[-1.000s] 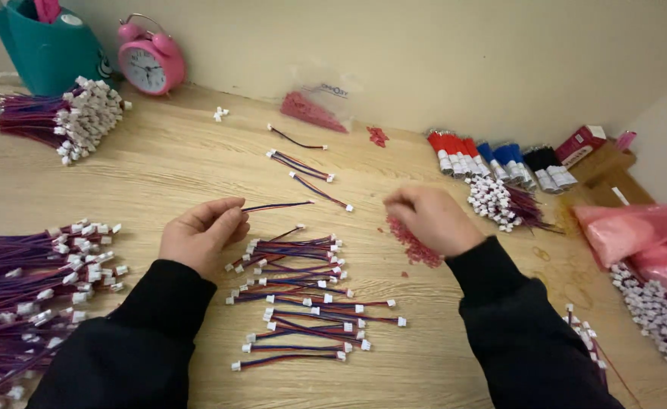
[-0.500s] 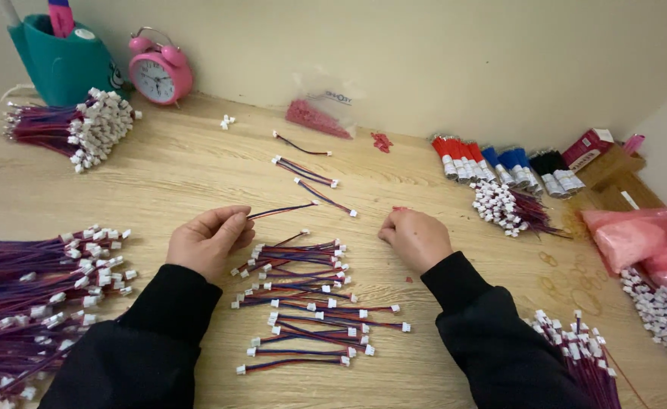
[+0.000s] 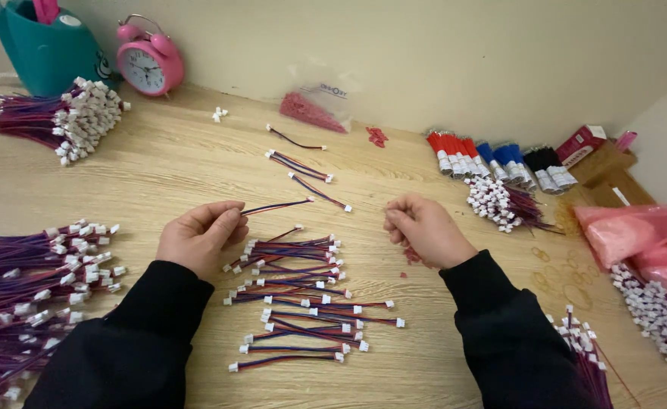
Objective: Assembling small wire harnesses by sliding plastic sleeves onto the wires
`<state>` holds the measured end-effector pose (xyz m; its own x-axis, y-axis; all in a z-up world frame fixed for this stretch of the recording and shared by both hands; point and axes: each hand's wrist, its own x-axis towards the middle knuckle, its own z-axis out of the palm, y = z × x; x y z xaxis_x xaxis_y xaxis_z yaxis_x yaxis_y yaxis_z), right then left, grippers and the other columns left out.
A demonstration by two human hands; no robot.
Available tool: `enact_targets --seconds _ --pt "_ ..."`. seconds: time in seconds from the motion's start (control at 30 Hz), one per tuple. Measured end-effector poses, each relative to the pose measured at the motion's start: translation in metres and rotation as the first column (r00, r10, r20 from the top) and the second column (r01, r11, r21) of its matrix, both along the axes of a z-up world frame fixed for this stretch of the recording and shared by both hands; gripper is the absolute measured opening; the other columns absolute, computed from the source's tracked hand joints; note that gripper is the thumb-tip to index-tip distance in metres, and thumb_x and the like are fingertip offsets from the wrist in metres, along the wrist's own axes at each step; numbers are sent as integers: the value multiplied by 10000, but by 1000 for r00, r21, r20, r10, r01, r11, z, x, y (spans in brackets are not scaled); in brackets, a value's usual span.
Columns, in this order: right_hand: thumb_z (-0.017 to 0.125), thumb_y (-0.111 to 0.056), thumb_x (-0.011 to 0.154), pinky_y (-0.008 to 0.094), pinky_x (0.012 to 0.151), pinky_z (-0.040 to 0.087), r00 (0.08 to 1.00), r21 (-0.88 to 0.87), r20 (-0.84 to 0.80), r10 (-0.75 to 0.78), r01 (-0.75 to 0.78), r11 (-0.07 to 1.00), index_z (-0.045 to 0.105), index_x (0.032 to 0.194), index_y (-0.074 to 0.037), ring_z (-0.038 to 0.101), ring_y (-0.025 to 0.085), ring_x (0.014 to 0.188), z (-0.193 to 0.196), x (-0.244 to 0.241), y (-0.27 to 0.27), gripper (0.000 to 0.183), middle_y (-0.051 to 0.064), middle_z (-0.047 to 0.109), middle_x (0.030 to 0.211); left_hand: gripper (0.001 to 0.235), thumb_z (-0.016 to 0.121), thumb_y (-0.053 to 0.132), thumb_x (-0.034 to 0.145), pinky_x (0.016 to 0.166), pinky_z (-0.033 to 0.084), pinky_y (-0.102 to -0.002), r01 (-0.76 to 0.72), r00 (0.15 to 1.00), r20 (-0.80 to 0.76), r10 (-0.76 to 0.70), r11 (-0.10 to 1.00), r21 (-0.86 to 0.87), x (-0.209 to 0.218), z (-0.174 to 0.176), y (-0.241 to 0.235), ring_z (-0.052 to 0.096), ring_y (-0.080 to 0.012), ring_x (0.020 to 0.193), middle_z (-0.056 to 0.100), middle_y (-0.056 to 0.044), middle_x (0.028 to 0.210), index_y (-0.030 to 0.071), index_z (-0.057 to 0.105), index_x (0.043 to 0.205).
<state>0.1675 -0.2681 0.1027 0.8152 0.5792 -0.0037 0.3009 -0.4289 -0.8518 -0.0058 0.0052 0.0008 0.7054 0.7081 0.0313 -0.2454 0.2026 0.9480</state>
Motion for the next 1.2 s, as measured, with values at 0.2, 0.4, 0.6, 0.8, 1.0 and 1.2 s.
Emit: enact_targets --seconds 0.2,0.4,0.6,0.8,1.0,1.2 --pt "477 -29 958 202 531 574 966 155 -257 36 5 988 607 1069 46 703 144 652 -23 13 -1 187 114 681 828 198 668 102 918 756 600 -323 8 1000 -8 -8 1000 20 3 -6 3 687 -179 768 710 -168 881 33 699 1102" --pt "535 -8 934 235 601 590 990 80 -141 -4 16 997 637 1102 52 696 162 687 -21 16 -4 205 129 682 839 199 669 109 921 753 595 -323 9 999 -33 -8 1000 25 2 -2 1 684 -182 772 711 -169 889 39 700 1104" --pt "680 -206 862 310 654 578 951 -370 308 36 85 925 757 1008 -213 732 173 718 26 -22 -18 165 48 760 751 208 655 112 934 674 610 -301 22 1000 -20 -23 1000 -11 1 -5 2 694 -174 755 705 -151 887 43 676 1129" --pt "717 -224 803 406 792 568 932 -575 283 227 -25 818 753 966 -156 726 300 896 3 -30 -54 180 97 774 872 193 655 118 943 736 597 -284 18 999 -31 -17 999 48 -3 5 -3 682 -146 766 700 -132 884 47 681 1120" --pt "701 -283 836 379 784 564 906 -560 344 246 -12 829 752 921 -164 715 275 878 -19 -27 -56 155 83 741 847 197 647 109 947 752 594 -304 31 999 -33 -29 997 71 -8 7 -4 688 -170 788 703 -155 902 35 675 1128" --pt "634 -263 902 382 794 559 914 -452 391 108 88 888 713 994 -146 710 273 897 -15 -21 -58 169 95 726 877 200 652 99 945 759 588 -317 43 999 -21 -42 996 84 -7 5 -3 681 -174 789 696 -160 890 19 678 1126"
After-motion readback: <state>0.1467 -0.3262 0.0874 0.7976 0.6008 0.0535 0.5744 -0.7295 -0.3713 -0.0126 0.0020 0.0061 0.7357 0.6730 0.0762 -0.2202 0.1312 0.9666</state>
